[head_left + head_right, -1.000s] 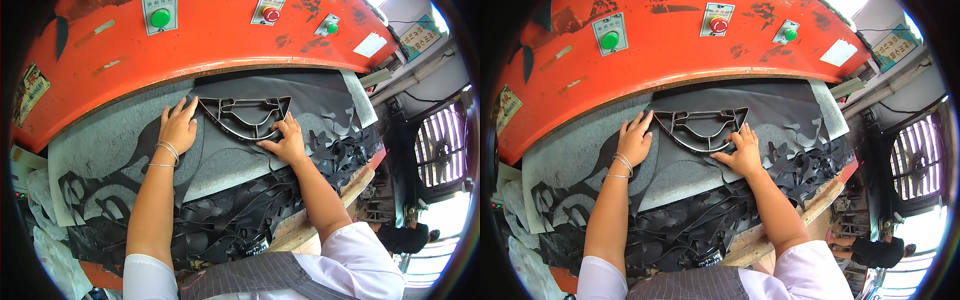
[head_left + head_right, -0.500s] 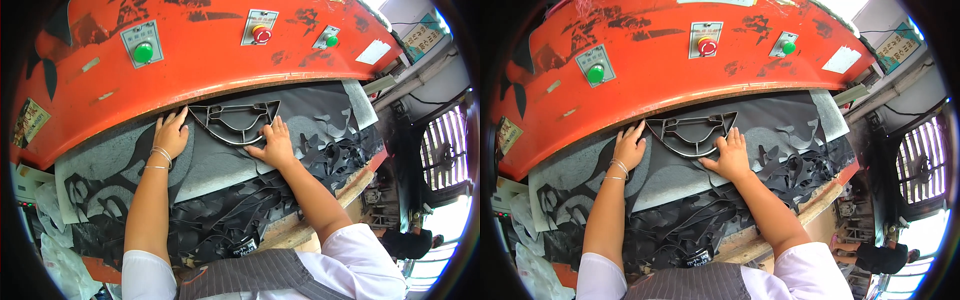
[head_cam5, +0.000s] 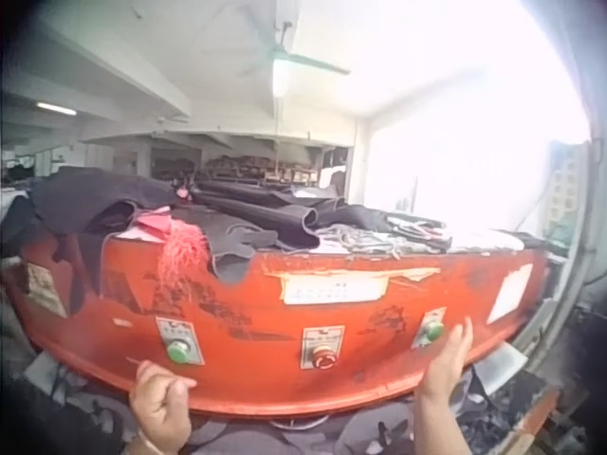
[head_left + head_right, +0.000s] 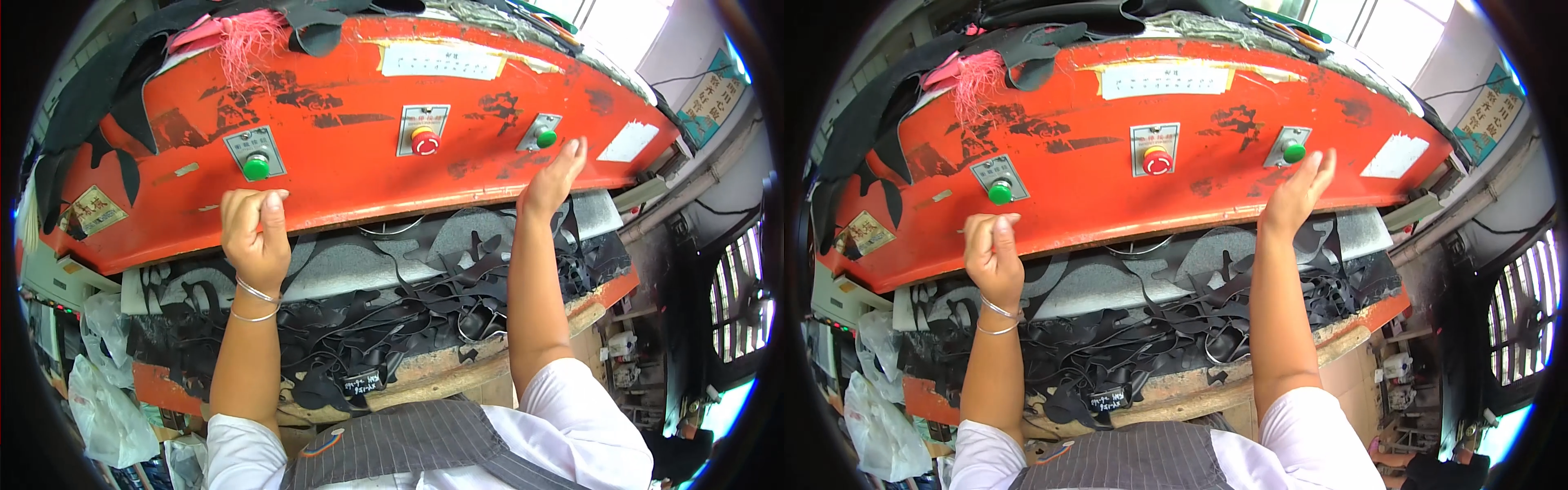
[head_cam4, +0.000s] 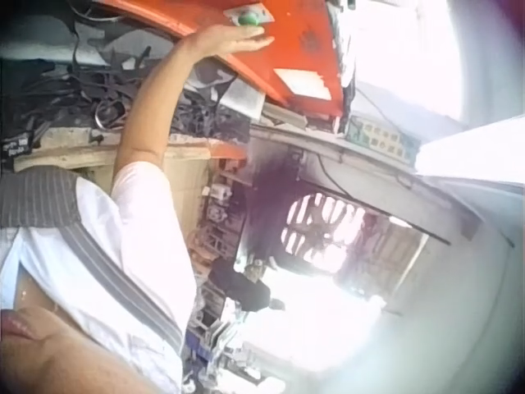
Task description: Using a hydraulic die-cutting machine to cut shoe components from a sheet of synthetic material using metal dies.
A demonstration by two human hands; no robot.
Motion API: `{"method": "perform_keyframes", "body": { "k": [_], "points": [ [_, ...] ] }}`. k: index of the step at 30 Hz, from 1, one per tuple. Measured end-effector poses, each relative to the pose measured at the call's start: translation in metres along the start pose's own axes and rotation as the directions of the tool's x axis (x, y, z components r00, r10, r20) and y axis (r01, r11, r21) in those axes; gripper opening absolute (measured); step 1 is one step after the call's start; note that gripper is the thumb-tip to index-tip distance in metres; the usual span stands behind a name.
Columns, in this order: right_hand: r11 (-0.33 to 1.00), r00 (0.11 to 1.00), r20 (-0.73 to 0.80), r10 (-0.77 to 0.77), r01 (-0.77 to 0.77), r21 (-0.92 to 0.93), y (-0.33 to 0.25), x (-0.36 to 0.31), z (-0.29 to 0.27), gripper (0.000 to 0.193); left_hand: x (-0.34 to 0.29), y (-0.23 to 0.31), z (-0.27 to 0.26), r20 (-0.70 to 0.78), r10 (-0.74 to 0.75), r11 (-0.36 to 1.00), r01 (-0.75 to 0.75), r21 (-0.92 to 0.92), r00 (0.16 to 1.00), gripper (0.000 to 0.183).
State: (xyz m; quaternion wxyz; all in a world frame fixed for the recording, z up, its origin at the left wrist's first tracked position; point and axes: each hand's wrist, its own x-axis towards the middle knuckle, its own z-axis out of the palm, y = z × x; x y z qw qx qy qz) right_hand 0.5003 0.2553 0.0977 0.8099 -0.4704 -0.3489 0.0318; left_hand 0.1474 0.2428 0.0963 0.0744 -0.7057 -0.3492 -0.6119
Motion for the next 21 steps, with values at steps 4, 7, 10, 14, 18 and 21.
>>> {"method": "perform_keyframes", "body": {
  "k": [4, 7, 10, 14, 18, 21],
  "points": [
    [0.885, 0.955, -0.09, -0.284, 0.224, -0.408, 0.01, 0.027, 0.001, 0.063, 0.013, 0.031, -0.008, -0.093, 0.307, 0.942, -0.288, 0.175, 0.947, 0.016],
    [0.899, 0.979, -0.014, -0.205, 0.183, -0.397, -0.005, 0.01, -0.013, 0.067, 0.009, 0.031, -0.016, 0.278, 0.145, 0.9, -0.244, 0.362, 0.949, 0.025],
    [0.988, 0.975, 0.158, -0.156, 0.158, 0.003, -0.021, -0.021, -0.063, 0.072, -0.018, 0.063, -0.031, 0.302, 0.061, 0.963, -0.135, 0.233, 0.951, 0.029],
    [0.968, 0.558, 0.814, 0.161, 0.071, -0.239, -0.018, -0.132, -0.154, 0.056, -0.109, 0.131, -0.047, 0.617, -0.12, 0.982, 0.184, -0.042, 0.778, 0.031],
    [0.83, -0.16, 0.987, 0.032, 0.555, 0.063, -0.076, -0.217, -0.196, 0.053, -0.227, 0.172, -0.063, 0.878, -0.032, 0.952, 0.281, -0.118, 0.478, 0.044],
    [0.775, -0.02, 0.992, 0.127, 0.626, -0.087, -0.063, -0.257, -0.224, 0.052, -0.251, 0.196, -0.058, 0.88, -0.104, 0.985, 0.169, 0.027, 0.463, 0.049]
  ]
}}
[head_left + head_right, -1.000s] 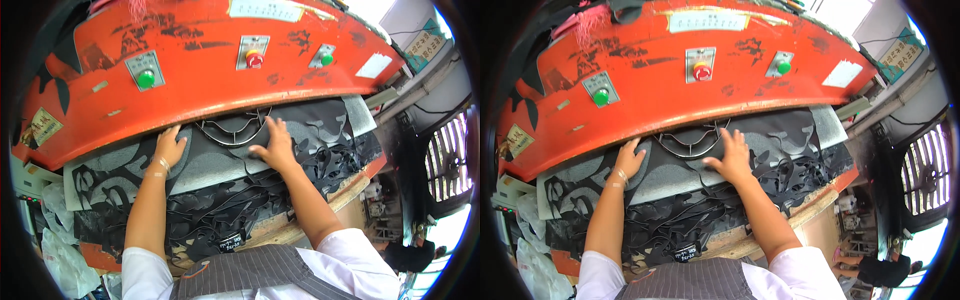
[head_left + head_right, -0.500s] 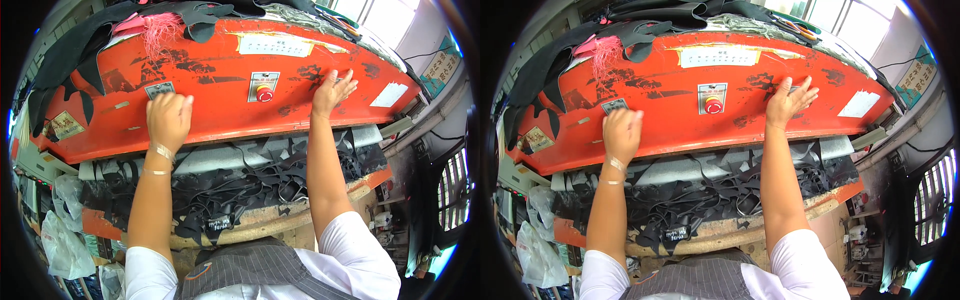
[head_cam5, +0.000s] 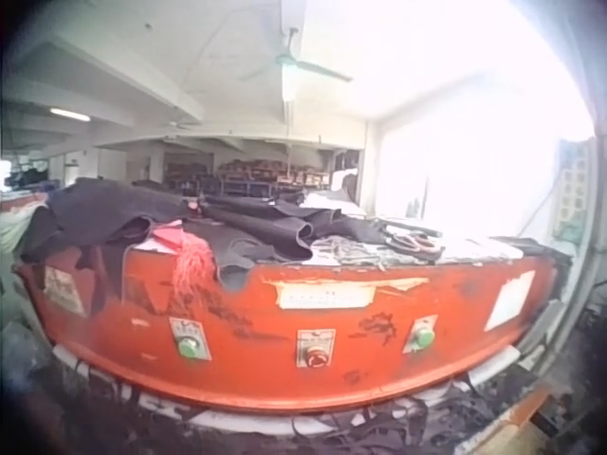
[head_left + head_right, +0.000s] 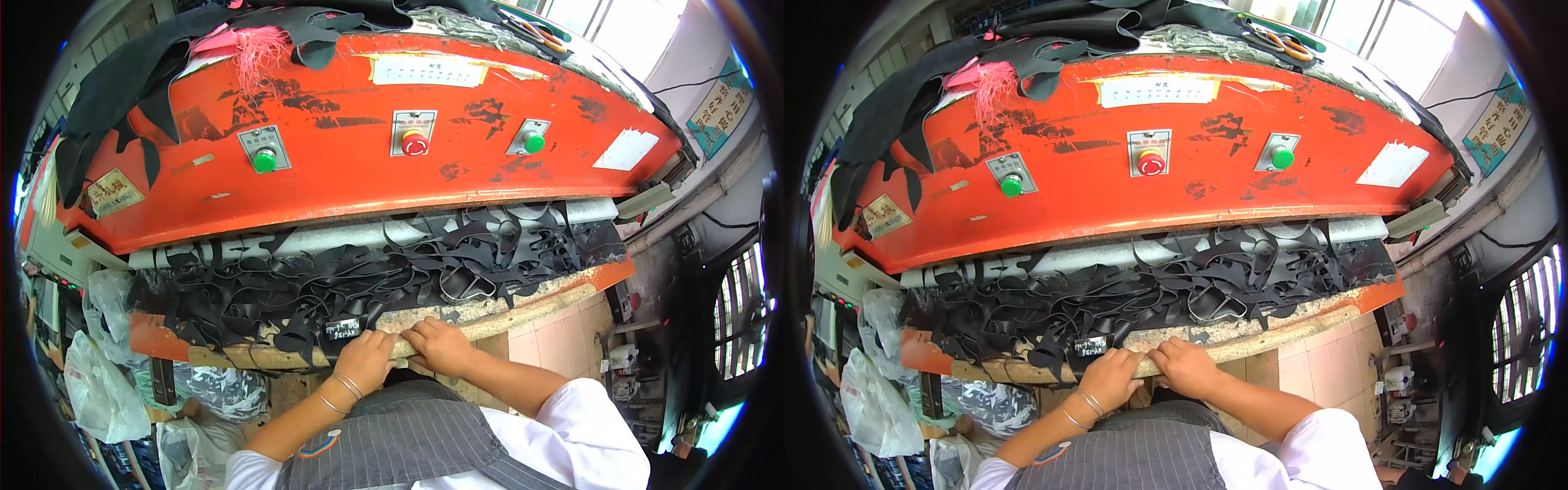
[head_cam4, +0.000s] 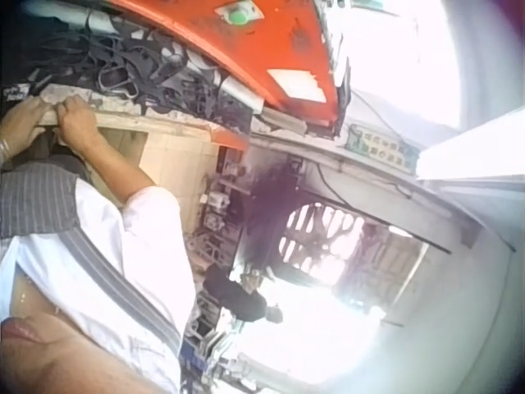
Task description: Using a hydraulic die-cutting machine to cut shoe components from a sheet of synthetic material using metal dies.
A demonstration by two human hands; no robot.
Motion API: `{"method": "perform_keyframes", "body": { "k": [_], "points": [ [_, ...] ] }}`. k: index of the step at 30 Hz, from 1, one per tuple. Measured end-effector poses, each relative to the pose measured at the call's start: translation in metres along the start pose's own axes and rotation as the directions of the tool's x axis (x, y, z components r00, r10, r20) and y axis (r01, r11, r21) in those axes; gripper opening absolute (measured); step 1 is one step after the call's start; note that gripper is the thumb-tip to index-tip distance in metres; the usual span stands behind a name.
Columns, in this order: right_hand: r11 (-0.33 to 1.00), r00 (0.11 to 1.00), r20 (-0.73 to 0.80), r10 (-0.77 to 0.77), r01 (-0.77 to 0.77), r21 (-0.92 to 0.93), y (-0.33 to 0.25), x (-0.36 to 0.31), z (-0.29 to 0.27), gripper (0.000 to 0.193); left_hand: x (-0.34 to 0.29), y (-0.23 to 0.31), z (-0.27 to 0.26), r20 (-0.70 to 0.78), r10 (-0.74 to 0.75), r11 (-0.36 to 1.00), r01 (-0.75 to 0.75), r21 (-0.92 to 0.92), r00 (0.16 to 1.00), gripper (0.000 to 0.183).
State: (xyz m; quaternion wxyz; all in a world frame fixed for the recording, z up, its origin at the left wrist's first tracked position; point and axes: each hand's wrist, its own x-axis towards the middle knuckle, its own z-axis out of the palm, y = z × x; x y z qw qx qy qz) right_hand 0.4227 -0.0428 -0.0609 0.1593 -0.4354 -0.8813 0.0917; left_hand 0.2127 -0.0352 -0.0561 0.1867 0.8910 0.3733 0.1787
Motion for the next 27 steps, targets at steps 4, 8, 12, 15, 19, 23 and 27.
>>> {"method": "perform_keyframes", "body": {
  "k": [4, 8, 12, 15, 19, 23, 27],
  "points": [
    [0.999, 0.999, -0.018, 0.049, -0.049, -0.003, -0.002, 0.004, 0.006, 0.046, 0.0, 0.007, 0.003, -0.027, -0.125, 0.991, 0.127, 0.05, 0.992, 0.045],
    [1.0, 0.998, 0.053, 0.03, -0.03, 0.007, 0.003, 0.013, -0.005, 0.043, 0.004, 0.008, -0.002, -0.038, -0.167, 0.986, 0.168, 0.019, 0.985, 0.045],
    [0.982, 0.944, 0.29, -0.156, 0.117, 0.146, 0.033, 0.035, -0.032, 0.038, 0.015, -0.017, -0.03, 0.217, -0.169, 0.98, 0.188, -0.067, 0.961, 0.047],
    [0.922, 0.774, 0.537, -0.334, 0.15, 0.357, 0.07, 0.094, -0.076, 0.029, 0.058, -0.038, -0.079, 0.586, -0.131, 0.967, 0.234, -0.103, 0.8, 0.043],
    [0.889, 0.891, -0.001, -0.454, 0.453, -0.065, 0.136, 0.215, -0.08, 0.026, 0.128, -0.105, -0.108, 0.019, -0.025, 0.972, 0.029, -0.233, 1.0, 0.034],
    [0.667, 0.693, 0.055, -0.719, 0.71, -0.228, 0.162, 0.344, -0.051, 0.027, 0.171, -0.203, -0.075, -0.238, -0.223, 0.974, 0.223, -0.026, 0.945, 0.044],
    [0.528, 0.541, 0.252, -0.803, 0.84, -0.12, 0.188, 0.389, -0.03, 0.018, 0.183, -0.219, -0.056, -0.255, -0.216, 0.966, 0.245, 0.085, 0.942, 0.054]
  ]
}}
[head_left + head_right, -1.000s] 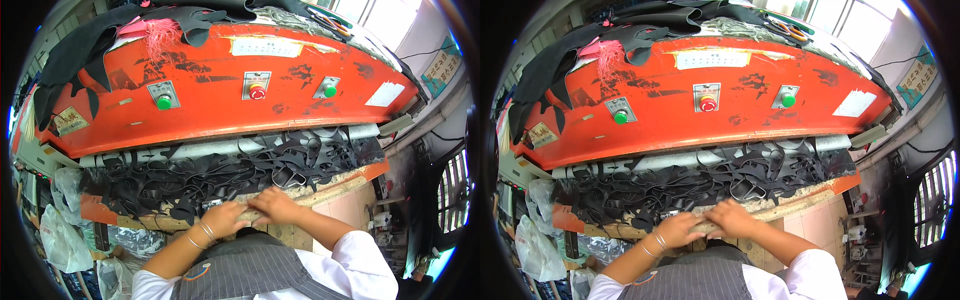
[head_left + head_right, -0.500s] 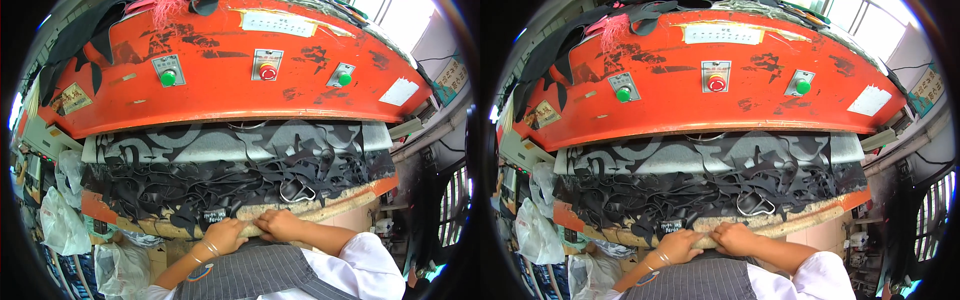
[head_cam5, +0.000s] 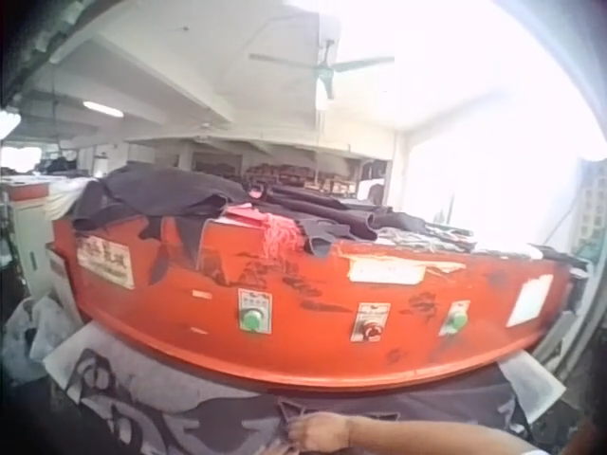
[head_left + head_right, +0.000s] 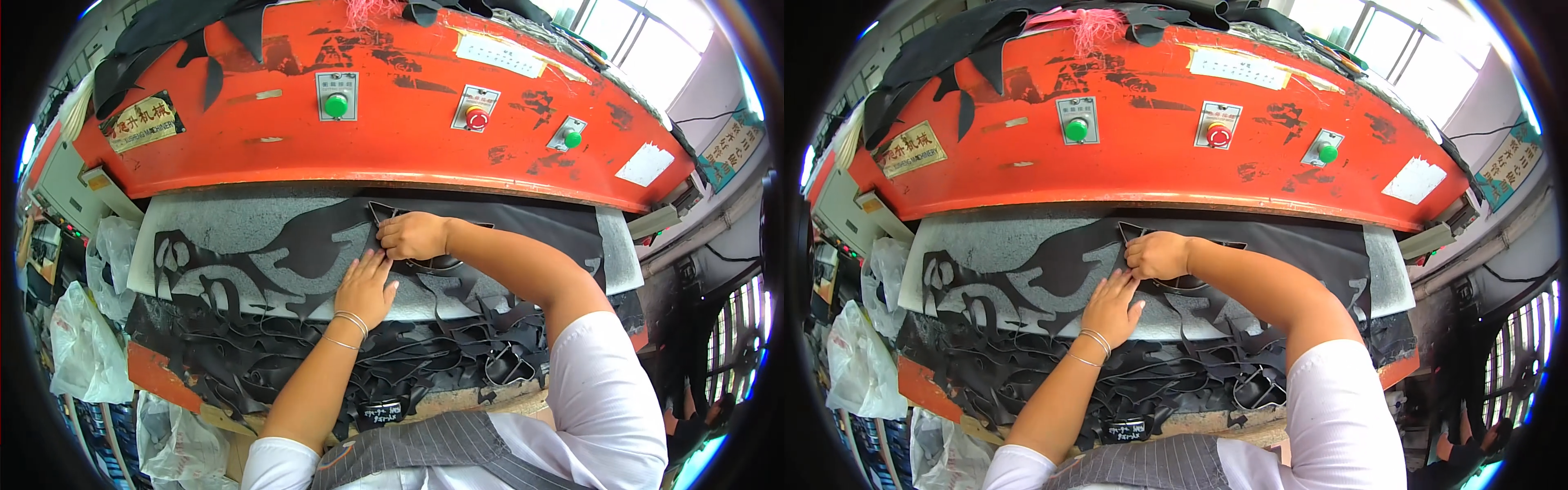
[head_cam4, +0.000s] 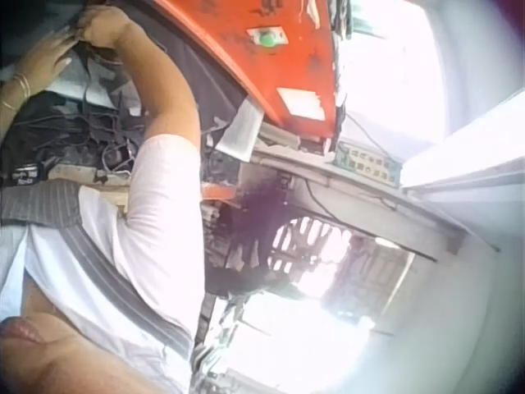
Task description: Using a hydraulic die-cutting machine to cut shoe components from a sheet of synthetic material using metal dies.
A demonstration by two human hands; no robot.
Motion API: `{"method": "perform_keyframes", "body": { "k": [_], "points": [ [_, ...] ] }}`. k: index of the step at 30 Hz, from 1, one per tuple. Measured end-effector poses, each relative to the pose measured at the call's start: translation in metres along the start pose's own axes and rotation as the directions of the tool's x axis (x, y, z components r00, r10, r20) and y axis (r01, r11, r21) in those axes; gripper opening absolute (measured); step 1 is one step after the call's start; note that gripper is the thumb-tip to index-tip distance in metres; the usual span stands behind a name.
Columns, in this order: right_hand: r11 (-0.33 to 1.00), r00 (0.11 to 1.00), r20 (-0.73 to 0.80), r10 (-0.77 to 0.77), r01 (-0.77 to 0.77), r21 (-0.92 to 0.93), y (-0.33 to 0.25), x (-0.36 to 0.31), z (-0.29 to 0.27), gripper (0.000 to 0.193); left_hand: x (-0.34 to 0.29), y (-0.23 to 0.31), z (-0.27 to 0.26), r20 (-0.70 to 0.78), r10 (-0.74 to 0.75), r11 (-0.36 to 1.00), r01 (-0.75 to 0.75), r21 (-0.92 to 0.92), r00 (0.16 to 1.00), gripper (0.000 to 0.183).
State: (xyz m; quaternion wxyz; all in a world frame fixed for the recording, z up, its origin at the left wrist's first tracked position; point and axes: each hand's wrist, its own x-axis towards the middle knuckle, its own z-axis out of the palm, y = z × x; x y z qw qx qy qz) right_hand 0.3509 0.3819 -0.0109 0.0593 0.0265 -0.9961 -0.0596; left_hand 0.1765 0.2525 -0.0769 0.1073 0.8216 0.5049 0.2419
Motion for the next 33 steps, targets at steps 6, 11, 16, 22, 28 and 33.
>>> {"method": "perform_keyframes", "body": {
  "k": [6, 11, 16, 22, 28, 33],
  "points": [
    [0.999, 0.995, -0.093, -0.029, 0.032, 0.037, 0.007, -0.015, -0.073, 0.015, 0.0, -0.015, -0.002, -0.026, -0.007, 1.0, 0.006, -0.012, 1.0, 0.05],
    [0.652, 0.721, -0.147, 0.677, -0.68, -0.336, -0.018, -0.103, -0.188, 0.015, 0.01, -0.017, -0.002, -0.027, -0.01, 1.0, 0.011, 0.009, 1.0, 0.049],
    [0.177, 0.134, -0.222, 0.966, -0.966, 0.19, -0.03, -0.212, -0.14, 0.021, 0.033, -0.01, -0.008, -0.057, 0.03, 0.999, -0.031, -0.018, 0.998, 0.038],
    [-0.032, -0.054, -0.069, 0.996, -0.956, 0.291, -0.022, -0.226, -0.047, 0.025, 0.084, 0.005, 0.018, -0.127, -0.077, 0.971, 0.045, -0.234, 0.989, 0.035],
    [-0.148, -0.128, 0.086, 0.988, -0.948, 0.28, 0.006, -0.213, -0.004, 0.023, 0.1, 0.011, 0.048, -0.247, -0.147, 0.973, 0.095, -0.212, 0.958, 0.025],
    [-0.135, -0.105, 0.098, 0.99, -0.916, 0.378, 0.011, -0.232, 0.002, 0.027, 0.111, 0.024, 0.052, -0.267, -0.153, 0.977, 0.105, -0.184, 0.951, 0.016]
  ]
}}
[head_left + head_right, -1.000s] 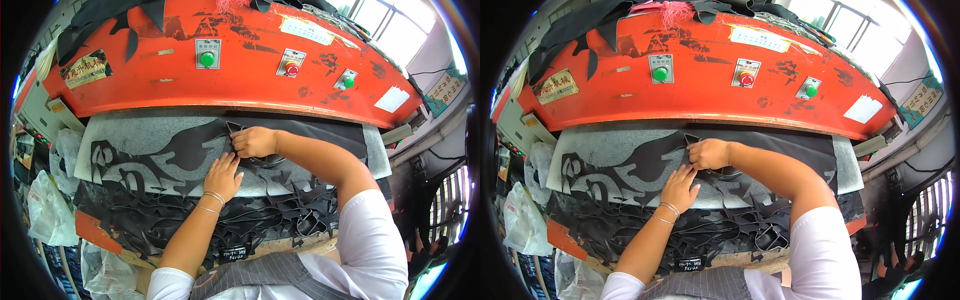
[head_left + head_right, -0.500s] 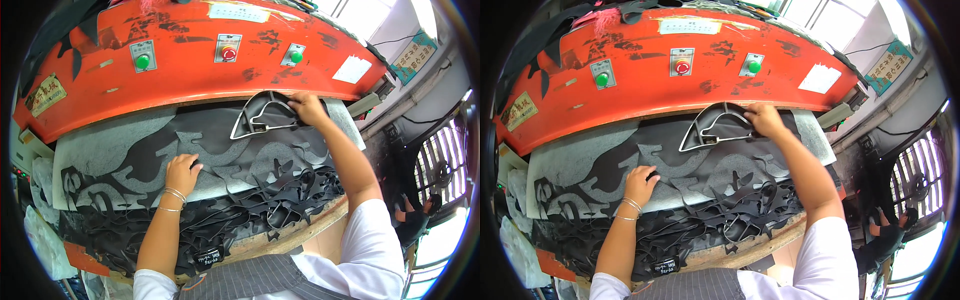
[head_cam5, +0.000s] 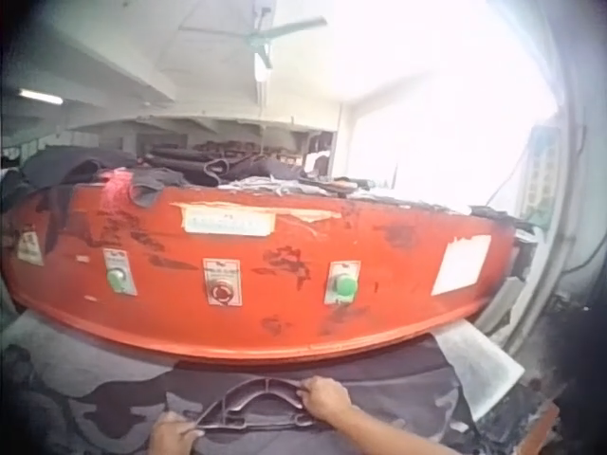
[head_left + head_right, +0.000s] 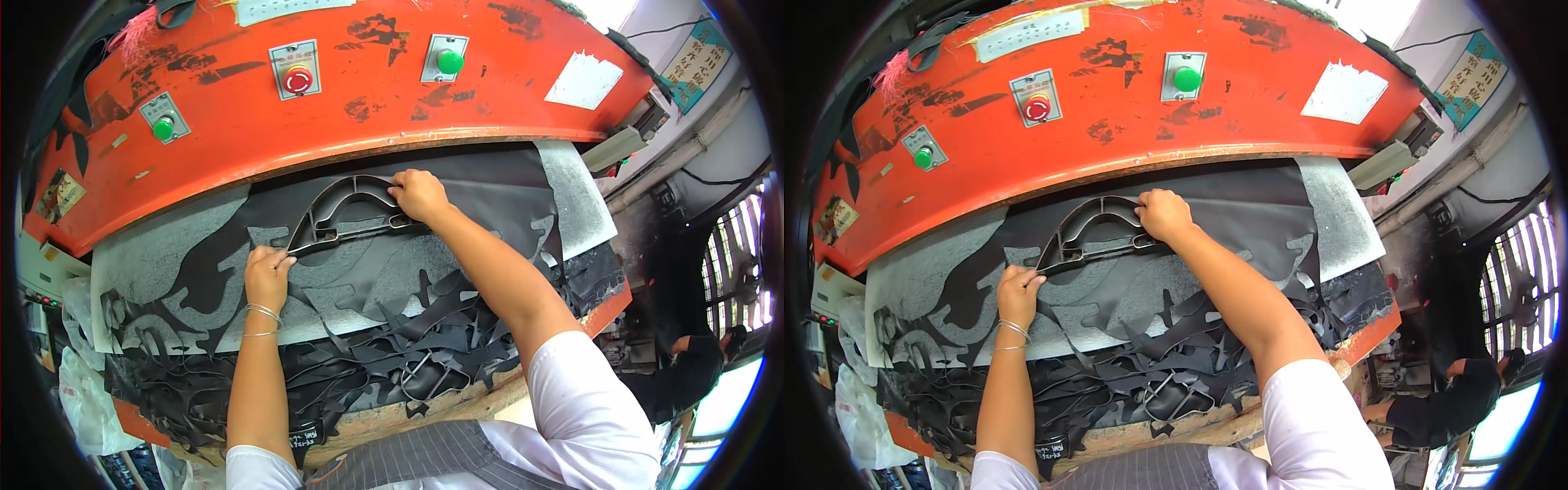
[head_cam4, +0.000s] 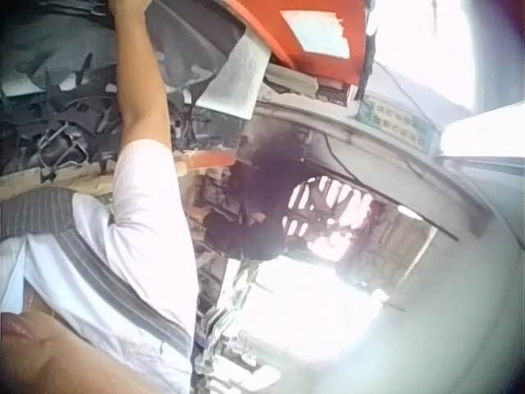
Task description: Using a hydraulic die-cutting machine to cut shoe components from a sheet of synthetic material using metal dies.
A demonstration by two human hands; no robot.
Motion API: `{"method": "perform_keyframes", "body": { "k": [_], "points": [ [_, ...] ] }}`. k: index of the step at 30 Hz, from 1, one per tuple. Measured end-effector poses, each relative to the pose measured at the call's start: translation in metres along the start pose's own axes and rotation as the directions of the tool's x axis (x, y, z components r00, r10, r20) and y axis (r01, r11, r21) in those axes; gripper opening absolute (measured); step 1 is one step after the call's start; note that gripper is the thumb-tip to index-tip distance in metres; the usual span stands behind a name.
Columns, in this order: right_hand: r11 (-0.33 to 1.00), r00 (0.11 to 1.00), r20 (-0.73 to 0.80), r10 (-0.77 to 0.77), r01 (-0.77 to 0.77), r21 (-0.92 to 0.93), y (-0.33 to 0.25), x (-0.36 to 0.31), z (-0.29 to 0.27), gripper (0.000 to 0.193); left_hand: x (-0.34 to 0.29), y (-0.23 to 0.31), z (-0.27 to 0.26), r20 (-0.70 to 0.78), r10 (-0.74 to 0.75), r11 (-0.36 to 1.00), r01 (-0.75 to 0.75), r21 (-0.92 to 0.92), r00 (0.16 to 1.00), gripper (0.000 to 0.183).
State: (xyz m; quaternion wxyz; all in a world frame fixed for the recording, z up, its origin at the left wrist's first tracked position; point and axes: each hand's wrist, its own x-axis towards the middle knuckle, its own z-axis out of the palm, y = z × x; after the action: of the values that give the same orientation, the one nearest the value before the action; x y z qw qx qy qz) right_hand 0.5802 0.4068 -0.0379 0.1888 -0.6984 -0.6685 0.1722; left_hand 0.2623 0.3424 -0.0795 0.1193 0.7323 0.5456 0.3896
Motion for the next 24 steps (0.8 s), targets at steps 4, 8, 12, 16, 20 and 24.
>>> {"method": "perform_keyframes", "body": {
  "k": [4, 8, 12, 16, 20, 24],
  "points": [
    [0.912, 0.982, 0.05, -0.18, 0.147, 0.383, 0.033, -0.017, -0.016, 0.05, 0.0, 0.002, -0.001, -0.029, -0.026, 0.998, 0.028, 0.049, 0.999, 0.014],
    [0.85, 0.867, 0.01, -0.499, 0.486, 0.203, 0.085, -0.047, -0.015, 0.066, 0.003, 0.011, 0.002, -0.027, -0.047, 0.994, 0.049, 0.101, 0.999, 0.014],
    [0.867, 0.873, -0.017, -0.487, 0.486, 0.109, 0.095, -0.05, -0.012, 0.066, 0.006, 0.016, 0.006, 0.007, -0.073, 0.99, 0.072, 0.121, 0.997, 0.015],
    [0.821, 0.827, -0.061, -0.559, 0.562, 0.1, 0.096, -0.048, -0.015, 0.066, 0.006, 0.016, 0.006, 0.023, -0.121, 0.986, 0.117, 0.115, 0.992, 0.016],
    [0.8, 0.804, -0.094, -0.588, 0.595, 0.078, 0.099, -0.048, -0.014, 0.066, 0.01, 0.021, 0.01, -0.006, -0.197, 0.978, 0.197, 0.075, 0.98, 0.016],
    [0.828, 0.829, -0.079, -0.554, 0.558, 0.047, 0.099, -0.049, -0.017, 0.064, 0.012, 0.023, 0.015, -0.014, -0.249, 0.966, 0.249, 0.063, 0.968, 0.016]
  ]
}}
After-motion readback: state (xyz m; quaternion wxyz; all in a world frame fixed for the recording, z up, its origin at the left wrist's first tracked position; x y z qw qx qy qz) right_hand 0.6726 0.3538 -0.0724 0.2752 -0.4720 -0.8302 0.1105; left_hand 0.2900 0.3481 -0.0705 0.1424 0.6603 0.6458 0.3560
